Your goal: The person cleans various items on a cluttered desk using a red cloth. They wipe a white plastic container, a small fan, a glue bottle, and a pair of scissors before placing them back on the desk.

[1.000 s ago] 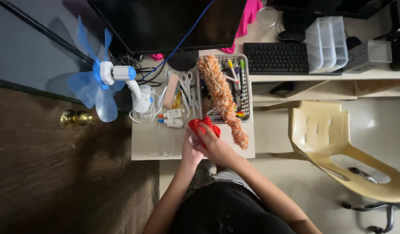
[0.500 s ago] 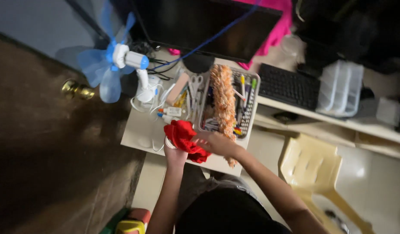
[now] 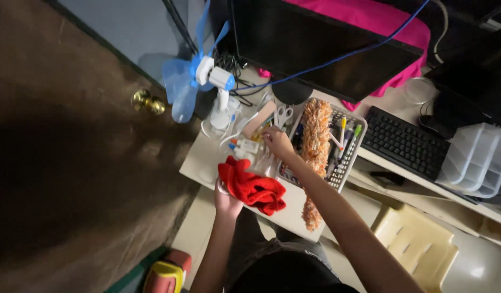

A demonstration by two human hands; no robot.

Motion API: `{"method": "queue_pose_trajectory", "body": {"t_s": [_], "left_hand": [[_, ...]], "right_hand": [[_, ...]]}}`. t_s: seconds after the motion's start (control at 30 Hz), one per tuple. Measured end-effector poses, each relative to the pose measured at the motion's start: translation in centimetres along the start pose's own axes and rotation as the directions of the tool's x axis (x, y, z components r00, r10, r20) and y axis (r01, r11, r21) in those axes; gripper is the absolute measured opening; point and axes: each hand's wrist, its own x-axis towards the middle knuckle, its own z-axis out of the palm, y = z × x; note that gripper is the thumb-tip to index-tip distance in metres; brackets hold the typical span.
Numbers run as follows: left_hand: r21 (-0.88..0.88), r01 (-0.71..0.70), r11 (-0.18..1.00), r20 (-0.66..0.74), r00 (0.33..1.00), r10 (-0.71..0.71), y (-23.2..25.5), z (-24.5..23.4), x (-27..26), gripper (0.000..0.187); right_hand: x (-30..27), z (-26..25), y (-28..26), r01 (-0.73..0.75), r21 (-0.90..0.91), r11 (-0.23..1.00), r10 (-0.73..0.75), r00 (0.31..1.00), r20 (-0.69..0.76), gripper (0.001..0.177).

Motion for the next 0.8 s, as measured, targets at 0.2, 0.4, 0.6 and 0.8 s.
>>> {"method": "queue_pose_trajectory", "body": {"t_s": [0.2, 0.4, 0.6, 0.8], "left_hand": [[-0.019, 0.103, 0.994, -0.167, 0.98, -0.105, 3.1, -0.2, 2.1, 0.042], [-0.015, 0.218, 0.976, -0.167, 0.962, -0.218, 6.8, 0.8, 3.6, 0.049], [0.08, 0.294, 0.952, -0.25, 0.931, -0.267, 9.4, -1.7, 4.7, 0.049], [0.069, 0.438, 0.896, -0.302, 0.865, -0.4, 10.3, -3.5, 6.1, 0.052]], "right_hand": [[2.2, 1.9, -1.5, -0.075, -0.114, 0.991, 0.071, 0.997, -0.037, 0.018], [-1.5, 5.6, -1.4, -0.424, -0.329, 0.844, 0.433, 0.9, -0.051, 0.02], [-6.5, 10.4, 3.2, -0.315, -0.462, 0.829, 0.283, 0.949, -0.14, 0.022], [-6.2, 9.9, -2.5, -0.596, 0.006, 0.803, 0.585, 0.786, -0.201, 0.024]]}}
